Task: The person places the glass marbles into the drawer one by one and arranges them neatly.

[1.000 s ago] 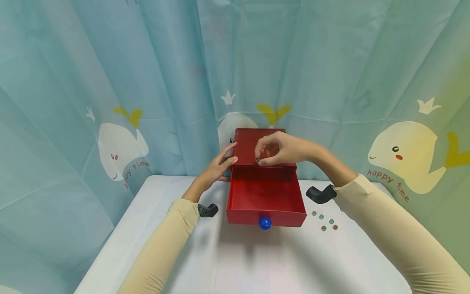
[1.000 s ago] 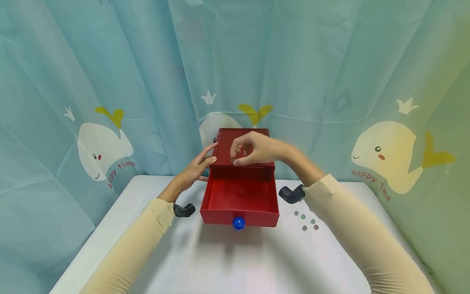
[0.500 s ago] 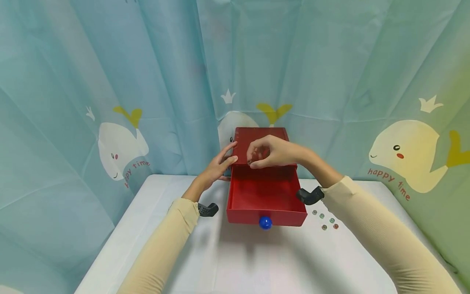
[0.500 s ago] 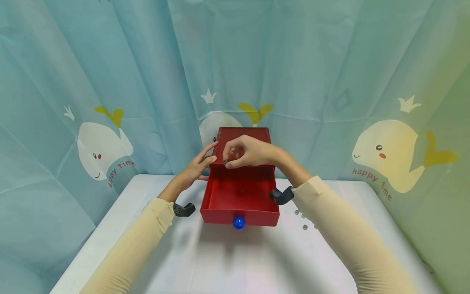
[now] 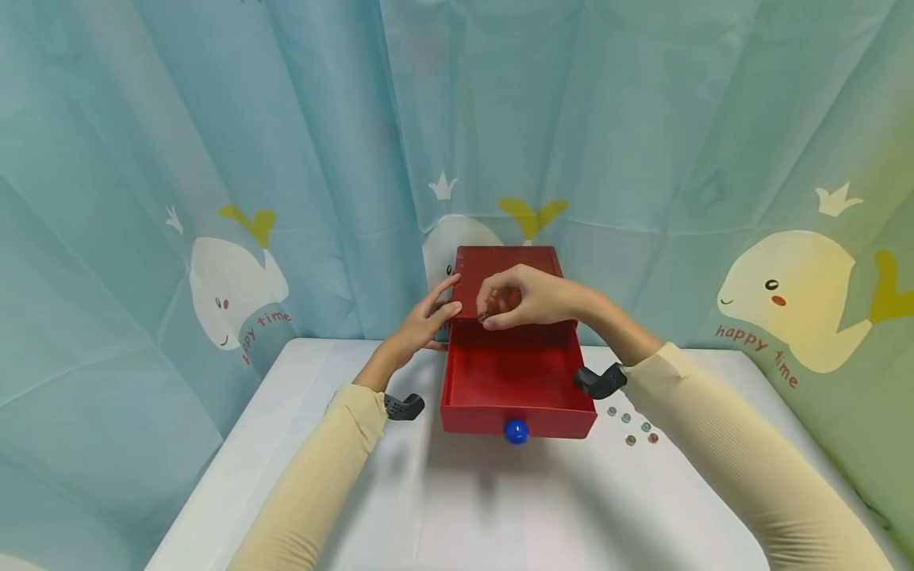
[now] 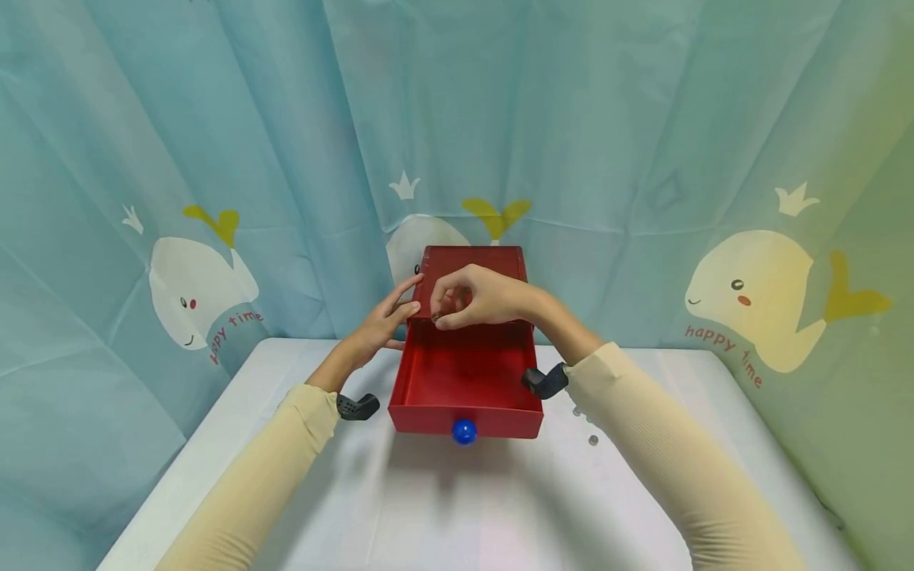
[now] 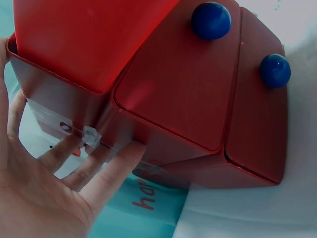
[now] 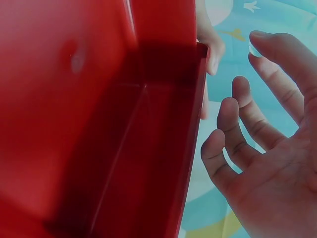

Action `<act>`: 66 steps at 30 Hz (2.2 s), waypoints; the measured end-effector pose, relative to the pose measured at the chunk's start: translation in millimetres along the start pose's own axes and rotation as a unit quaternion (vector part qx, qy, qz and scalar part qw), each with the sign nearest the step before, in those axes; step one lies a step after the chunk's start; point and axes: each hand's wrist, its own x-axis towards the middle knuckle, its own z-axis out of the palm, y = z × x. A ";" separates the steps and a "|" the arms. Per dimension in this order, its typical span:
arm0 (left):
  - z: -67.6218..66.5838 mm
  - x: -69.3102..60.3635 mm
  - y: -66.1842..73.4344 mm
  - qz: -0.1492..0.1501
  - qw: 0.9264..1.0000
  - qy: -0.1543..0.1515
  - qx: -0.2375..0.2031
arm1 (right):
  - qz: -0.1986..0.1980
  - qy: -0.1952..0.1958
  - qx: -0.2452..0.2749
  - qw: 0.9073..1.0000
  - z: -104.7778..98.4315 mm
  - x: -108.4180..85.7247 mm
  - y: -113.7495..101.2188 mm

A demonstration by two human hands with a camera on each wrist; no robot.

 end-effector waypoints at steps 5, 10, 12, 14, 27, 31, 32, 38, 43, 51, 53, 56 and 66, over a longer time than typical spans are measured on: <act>-0.4 -0.2 -0.4 -0.003 1.000 0.003 0.002 | 0.001 -0.003 0.005 1.000 1.2 0.5 -0.5; -0.7 -0.5 -0.9 -0.003 1.000 0.002 0.001 | -0.004 -0.001 0.006 1.000 2.4 0.8 0.3; -0.8 -0.7 -1.0 -0.002 1.000 0.002 0.001 | -0.006 -0.001 0.006 1.000 2.9 1.2 1.1; -0.9 -0.9 -1.0 -0.002 1.000 0.002 0.001 | -0.006 -0.001 0.005 1.000 2.9 1.2 1.3; -1.7 -1.1 0.2 -0.006 1.000 0.000 -0.006 | 0.020 0.005 -0.001 1.000 3.3 1.6 0.0; -1.8 -1.6 0.2 -0.008 1.000 0.003 -0.005 | 0.022 0.008 -0.004 1.000 4.1 0.9 0.6; -1.8 -1.7 0.3 -0.007 1.000 0.003 -0.005 | 0.021 0.009 -0.004 1.000 4.2 0.8 1.0; -3.0 -1.3 -0.5 -0.009 1.000 0.002 -0.009 | 0.019 0.011 -0.005 1.000 4.1 0.1 1.1; -4.7 -0.4 -1.8 -0.014 1.000 0.002 -0.013 | 0.017 0.011 -0.002 1.000 3.2 0.2 0.6; -5.8 -1.6 0.2 -0.013 1.000 0.003 -0.006 | 0.015 0.011 -0.009 1.000 1.1 -1.7 1.5; -6.3 -1.6 1.0 -0.012 1.000 0.000 -0.007 | 0.015 0.013 -0.010 1.000 -0.4 -3.7 1.2; -6.9 -1.1 2.2 -0.012 1.000 -0.003 -0.010 | 0.019 0.019 -0.015 1.000 -2.9 -8.4 0.1; -7.2 -0.1 8.2 -0.019 0.999 -0.011 -0.027 | 0.038 0.040 -0.022 0.998 -15.4 -29.9 -6.7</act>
